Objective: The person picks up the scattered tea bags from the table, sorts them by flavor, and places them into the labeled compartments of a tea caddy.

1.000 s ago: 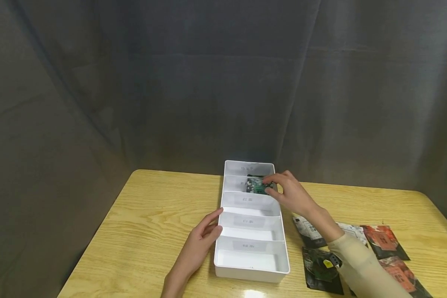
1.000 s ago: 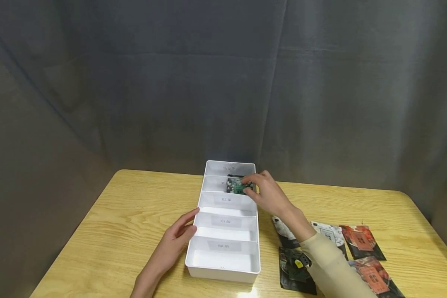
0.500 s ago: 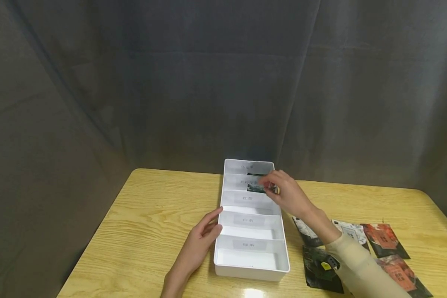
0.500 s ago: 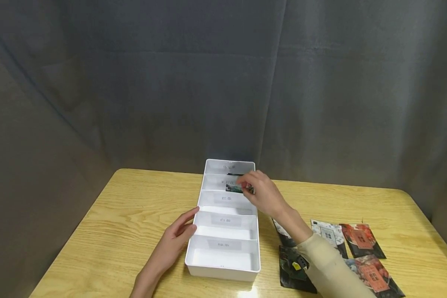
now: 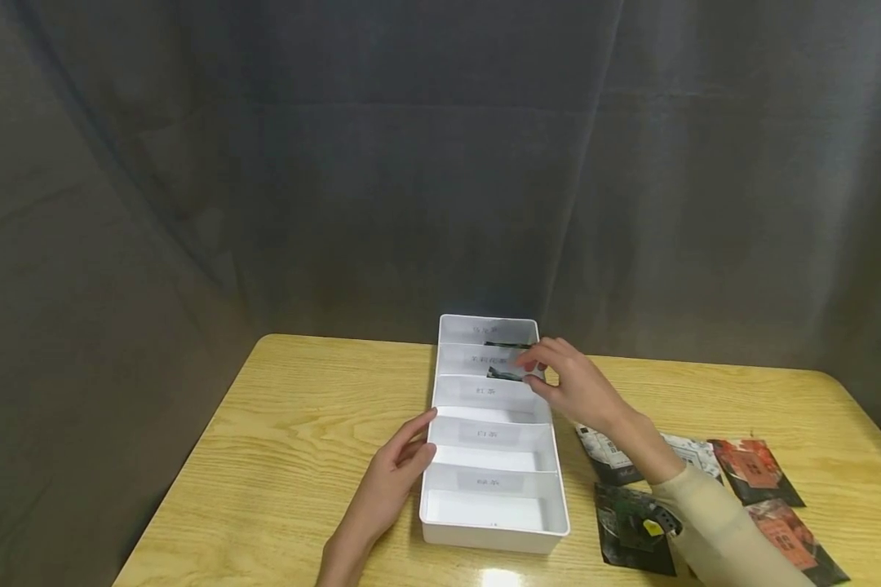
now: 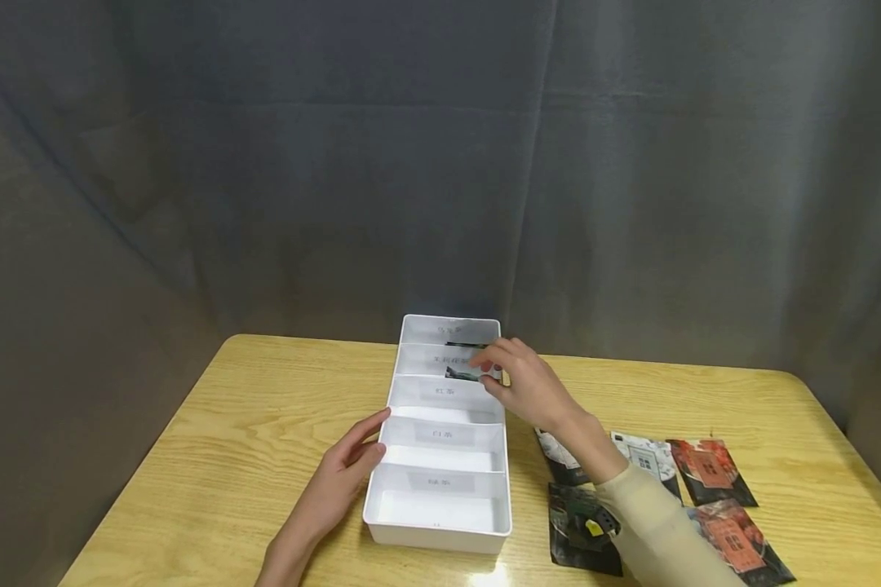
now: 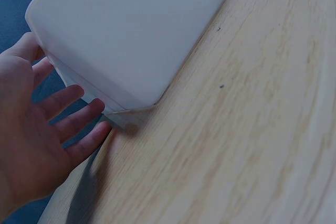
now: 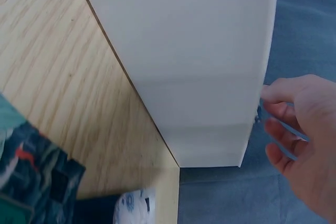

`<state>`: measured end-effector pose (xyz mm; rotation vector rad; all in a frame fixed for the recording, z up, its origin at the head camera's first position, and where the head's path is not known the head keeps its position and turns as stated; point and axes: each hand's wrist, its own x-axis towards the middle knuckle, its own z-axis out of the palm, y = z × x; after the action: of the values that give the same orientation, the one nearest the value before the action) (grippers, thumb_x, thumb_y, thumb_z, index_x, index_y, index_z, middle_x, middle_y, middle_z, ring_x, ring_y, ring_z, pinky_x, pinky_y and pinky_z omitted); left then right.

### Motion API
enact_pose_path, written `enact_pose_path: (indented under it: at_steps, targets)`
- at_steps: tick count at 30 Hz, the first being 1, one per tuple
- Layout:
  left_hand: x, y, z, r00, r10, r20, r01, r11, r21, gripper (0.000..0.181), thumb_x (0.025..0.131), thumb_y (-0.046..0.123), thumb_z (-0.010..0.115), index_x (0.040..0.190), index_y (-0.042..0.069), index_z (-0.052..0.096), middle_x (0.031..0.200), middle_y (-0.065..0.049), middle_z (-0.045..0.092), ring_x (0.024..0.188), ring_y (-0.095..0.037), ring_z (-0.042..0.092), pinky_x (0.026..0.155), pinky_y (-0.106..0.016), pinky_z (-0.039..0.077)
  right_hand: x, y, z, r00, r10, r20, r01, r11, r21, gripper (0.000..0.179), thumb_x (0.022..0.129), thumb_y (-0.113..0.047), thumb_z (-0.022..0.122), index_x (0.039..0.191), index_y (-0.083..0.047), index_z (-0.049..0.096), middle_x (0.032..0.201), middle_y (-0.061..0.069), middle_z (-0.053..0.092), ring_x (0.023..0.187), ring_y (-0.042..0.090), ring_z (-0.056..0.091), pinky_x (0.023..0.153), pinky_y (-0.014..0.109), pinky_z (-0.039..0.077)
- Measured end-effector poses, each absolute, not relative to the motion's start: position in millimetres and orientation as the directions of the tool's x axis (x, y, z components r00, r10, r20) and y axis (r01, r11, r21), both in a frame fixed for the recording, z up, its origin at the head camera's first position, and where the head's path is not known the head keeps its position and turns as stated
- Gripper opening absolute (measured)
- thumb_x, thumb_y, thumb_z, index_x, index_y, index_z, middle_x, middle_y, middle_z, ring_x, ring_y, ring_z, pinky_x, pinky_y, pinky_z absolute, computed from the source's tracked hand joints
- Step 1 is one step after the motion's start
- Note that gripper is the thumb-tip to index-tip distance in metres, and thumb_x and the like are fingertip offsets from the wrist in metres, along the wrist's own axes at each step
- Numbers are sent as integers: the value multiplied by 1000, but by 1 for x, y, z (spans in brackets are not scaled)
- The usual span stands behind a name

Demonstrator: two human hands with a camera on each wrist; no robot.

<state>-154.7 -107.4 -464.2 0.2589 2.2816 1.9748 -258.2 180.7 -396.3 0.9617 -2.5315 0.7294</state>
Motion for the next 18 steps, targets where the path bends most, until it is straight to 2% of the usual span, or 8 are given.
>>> enact_pose_path:
  at_steps: [4, 11, 18]
  targets:
    - [-154, -107, -463, -981, 192, 34, 62, 140, 988, 46, 103, 28, 55, 148, 28, 47, 151, -15, 46, 130, -31, 54, 105, -45, 49, -257, 187, -394, -727, -503, 468, -676, 645, -357, 21, 88, -3, 72, 107, -11, 72, 99, -1, 68, 93, 16, 61, 80, 39, 55]
    - [-153, -106, -463, -978, 205, 38, 63, 119, 991, 45, 103, 28, 55, 147, 31, 48, 152, -15, 45, 131, -32, 53, 106, -45, 48, -250, 207, -391, -775, -446, 447, -614, 699, -367, 19, 91, -11, 71, 109, -16, 72, 98, -6, 67, 91, 17, 59, 70, 32, 49]
    - [-152, -104, -464, -976, 212, 44, 72, 124, 990, 45, 103, 29, 54, 148, 31, 46, 153, -14, 43, 134, -32, 51, 109, -46, 46, -242, 234, -392, -797, -418, 435, -576, 743, -341, 18, 90, -10, 72, 107, -17, 70, 100, -2, 68, 90, 16, 57, 68, 32, 48]
